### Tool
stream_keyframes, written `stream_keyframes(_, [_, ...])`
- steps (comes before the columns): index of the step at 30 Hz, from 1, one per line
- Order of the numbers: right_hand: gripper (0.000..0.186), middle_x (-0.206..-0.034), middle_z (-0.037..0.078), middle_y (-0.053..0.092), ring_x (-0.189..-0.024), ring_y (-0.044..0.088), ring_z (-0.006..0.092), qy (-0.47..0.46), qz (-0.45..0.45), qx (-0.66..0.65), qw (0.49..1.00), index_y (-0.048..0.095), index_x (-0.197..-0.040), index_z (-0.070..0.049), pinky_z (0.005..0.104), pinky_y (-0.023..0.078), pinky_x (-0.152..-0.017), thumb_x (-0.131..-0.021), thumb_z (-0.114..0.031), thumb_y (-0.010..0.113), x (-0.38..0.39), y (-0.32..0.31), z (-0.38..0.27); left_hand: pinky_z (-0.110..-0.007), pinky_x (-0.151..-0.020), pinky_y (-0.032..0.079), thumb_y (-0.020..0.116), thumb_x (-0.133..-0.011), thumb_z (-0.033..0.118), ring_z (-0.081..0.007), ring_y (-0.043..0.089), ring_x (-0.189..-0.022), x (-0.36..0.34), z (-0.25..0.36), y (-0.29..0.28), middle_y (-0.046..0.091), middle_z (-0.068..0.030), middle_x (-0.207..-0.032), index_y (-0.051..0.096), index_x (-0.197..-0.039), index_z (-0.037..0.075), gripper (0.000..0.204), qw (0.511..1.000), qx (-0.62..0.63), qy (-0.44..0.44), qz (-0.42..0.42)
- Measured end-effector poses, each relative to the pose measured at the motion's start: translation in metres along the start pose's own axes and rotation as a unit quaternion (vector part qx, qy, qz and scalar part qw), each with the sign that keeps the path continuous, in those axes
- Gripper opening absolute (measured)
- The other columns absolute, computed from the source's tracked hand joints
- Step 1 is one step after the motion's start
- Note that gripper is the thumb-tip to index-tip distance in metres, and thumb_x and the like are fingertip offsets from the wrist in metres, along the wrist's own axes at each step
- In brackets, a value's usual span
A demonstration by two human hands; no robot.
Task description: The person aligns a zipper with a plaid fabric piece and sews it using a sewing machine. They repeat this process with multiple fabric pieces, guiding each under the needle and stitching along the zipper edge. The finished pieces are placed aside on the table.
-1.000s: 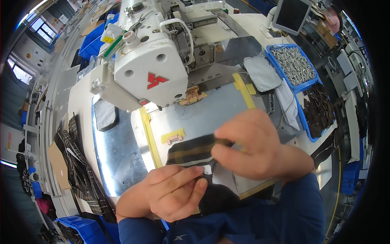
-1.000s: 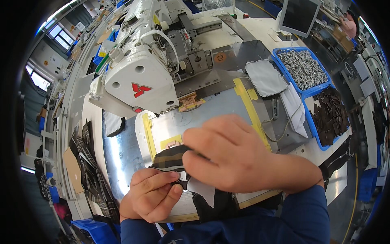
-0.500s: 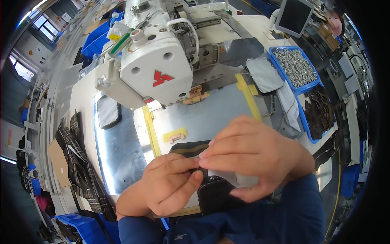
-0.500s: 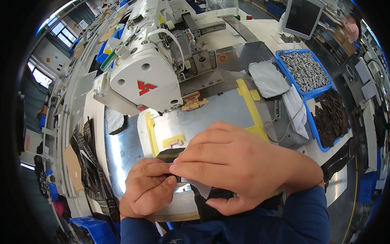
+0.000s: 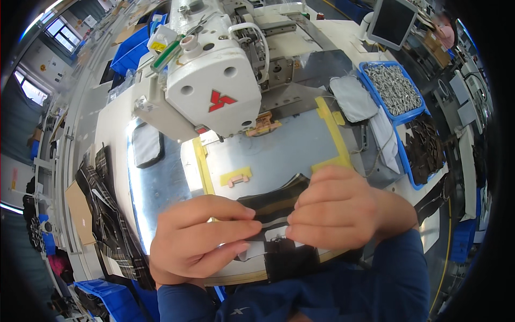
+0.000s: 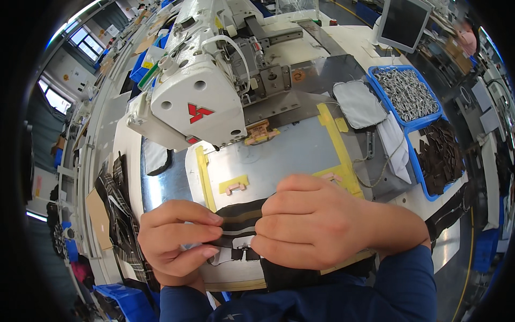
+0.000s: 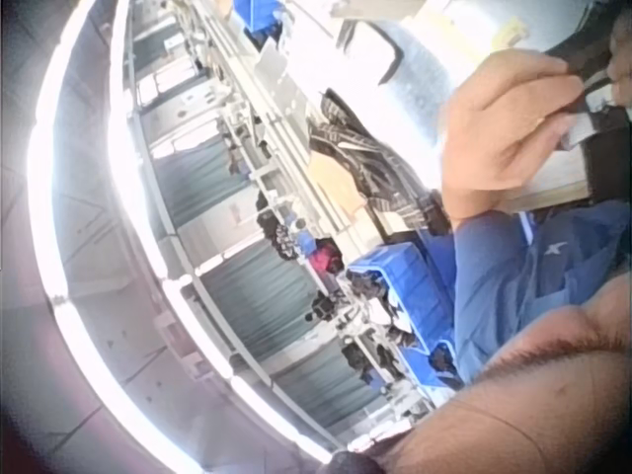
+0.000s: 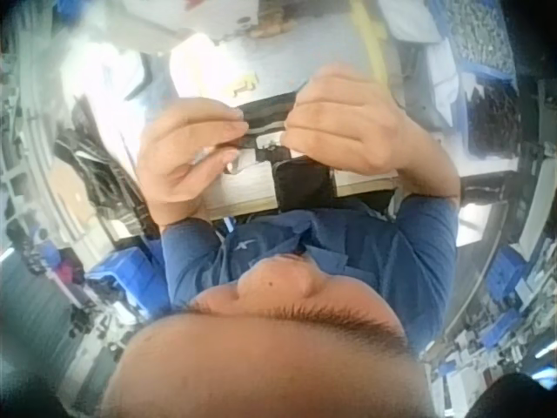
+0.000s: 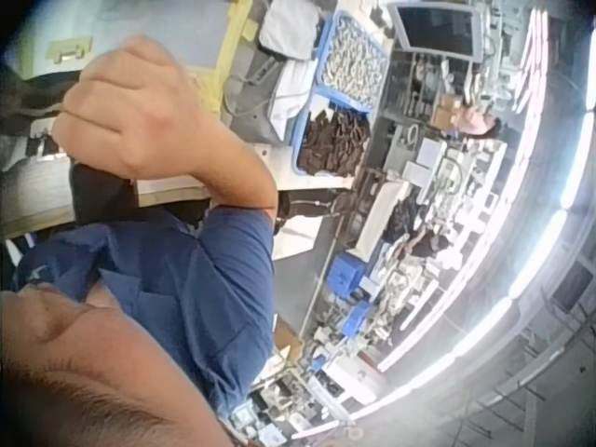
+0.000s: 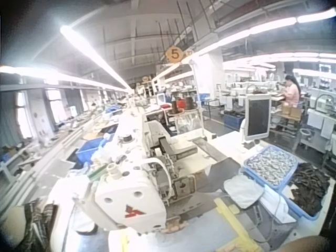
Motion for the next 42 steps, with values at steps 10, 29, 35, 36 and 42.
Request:
stream_keyframes(10, [0.014,-0.094,0.006,0.071,-0.084,0.067,0.0209,-0.007,0.007,-0.005,1.000,0.074,-0.095,-0.004,0.0340,0.050,-0.072,-0.085,-0.014,0.075,-0.002,0.002,-0.004,-0.031,-0.063,0.052,0.086,-0.062,0.010,-0.0202,0.070,-0.073,0.005,0.010,0.016,0.072,-0.0044,-0.093,0.085,-0.082,0.012,0.021,0.976,-0.163,0.133,0.054])
stream_keyframes(29, [0.018,-0.095,0.008,0.072,-0.084,0.071,0.0247,0.024,0.015,-0.079,0.996,0.076,-0.101,-0.003,0.0373,0.055,-0.071,-0.084,-0.008,0.076,0.006,0.005,0.001,-0.039,-0.076,0.068,0.086,-0.081,0.000,-0.0331,0.081,-0.089,-0.001,-0.019,0.035,0.080,-0.0155,-0.104,0.074,-0.087,0.005,0.014,0.986,-0.004,0.169,0.005])
stream_keyframes(35, [0.021,-0.095,0.008,0.075,-0.083,0.073,0.0222,0.264,0.028,-0.211,0.941,0.076,-0.103,-0.005,0.0350,0.056,-0.071,-0.084,-0.001,0.085,0.012,0.007,0.017,-0.039,-0.098,0.061,0.089,-0.090,0.021,-0.0296,0.077,-0.111,0.005,-0.052,0.044,0.077,-0.0223,-0.120,0.074,-0.124,-0.004,0.044,0.844,0.511,-0.160,-0.007])
stream_keyframes(36, [0.019,-0.095,0.008,0.075,-0.083,0.073,0.0221,0.283,0.032,-0.217,0.934,0.076,-0.103,-0.005,0.0347,0.056,-0.071,-0.085,-0.003,0.084,0.013,0.008,0.020,-0.039,-0.095,0.061,0.092,-0.087,0.021,-0.0281,0.077,-0.109,0.004,-0.053,0.045,0.077,-0.0212,-0.119,0.073,-0.126,-0.004,0.050,0.856,0.494,-0.149,-0.002])
stream_keyframes(42, [0.013,-0.094,0.007,0.075,-0.083,0.072,0.0223,0.313,0.015,-0.252,0.916,0.076,-0.102,-0.005,0.0328,0.055,-0.073,-0.091,-0.007,0.082,0.017,0.012,0.033,-0.031,-0.071,0.057,0.094,-0.081,0.007,-0.0215,0.075,-0.083,-0.001,-0.047,0.047,0.080,-0.0132,-0.100,0.080,-0.116,-0.001,0.039,0.989,0.146,-0.029,0.010])
Point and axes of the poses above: each hand's wrist, its own x-axis away from the middle knuckle, its own y-axis out of the palm, z = x × y, the point moved 4 cm from there along -x, towards the middle knuckle
